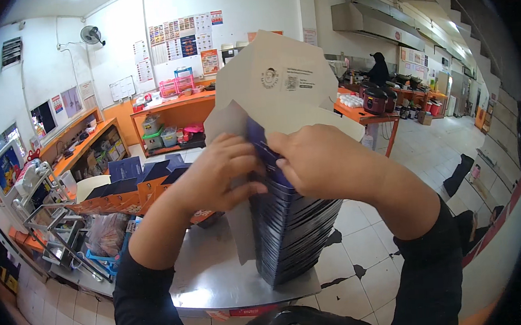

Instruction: The person assembles cardboard boxes by folding the flaps and sides of pre-cut cardboard sheets by hand. The person takes flat cardboard sheets and folds them into three-dimensional boxes, stacking the assembled boxes on a metal table.

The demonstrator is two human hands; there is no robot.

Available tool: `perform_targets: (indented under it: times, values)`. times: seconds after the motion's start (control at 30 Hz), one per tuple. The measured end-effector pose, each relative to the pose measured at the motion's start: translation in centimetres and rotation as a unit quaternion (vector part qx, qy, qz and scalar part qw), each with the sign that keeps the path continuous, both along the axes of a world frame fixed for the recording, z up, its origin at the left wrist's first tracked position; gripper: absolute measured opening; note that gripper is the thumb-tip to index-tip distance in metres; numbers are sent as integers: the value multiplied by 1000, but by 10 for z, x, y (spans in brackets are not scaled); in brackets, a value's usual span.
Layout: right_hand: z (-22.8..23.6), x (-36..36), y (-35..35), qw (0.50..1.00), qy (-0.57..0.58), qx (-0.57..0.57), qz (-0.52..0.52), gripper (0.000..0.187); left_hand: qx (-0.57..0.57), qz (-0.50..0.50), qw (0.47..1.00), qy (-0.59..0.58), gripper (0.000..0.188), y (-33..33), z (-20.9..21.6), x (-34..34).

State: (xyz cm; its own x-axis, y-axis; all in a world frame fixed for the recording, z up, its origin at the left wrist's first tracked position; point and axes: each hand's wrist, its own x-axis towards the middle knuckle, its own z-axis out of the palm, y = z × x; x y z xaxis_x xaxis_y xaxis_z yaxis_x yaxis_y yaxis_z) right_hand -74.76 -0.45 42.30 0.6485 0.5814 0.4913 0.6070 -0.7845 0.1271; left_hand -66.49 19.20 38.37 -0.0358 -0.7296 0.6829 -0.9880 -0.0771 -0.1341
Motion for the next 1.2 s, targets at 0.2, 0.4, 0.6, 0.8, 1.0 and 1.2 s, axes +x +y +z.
perform_targets:
  times: [0.2,0.4,0.6,0.8,1.0,1.2]
  values:
    - [7,0,-1,998,28,-23,-51,21,96,91,984,-120,19,7,6,8]
    - [9,-14,-5,994,3,-12,-108,21,82,98,989,-77,28,5,4,6]
    - [15,-14,-18,995,25,-34,-86,25,120,168,977,-56,26,-2,4,-10]
    - [47,0,-1,988,135,57,-39,26,59,198,970,-131,20,3,-9,-7]
    - [58,33,21,976,177,-44,-115,30,32,174,969,-172,19,-5,-15,-8]
    - [59,37,31,964,143,-169,-150,28,38,221,958,-176,21,0,-17,-9]
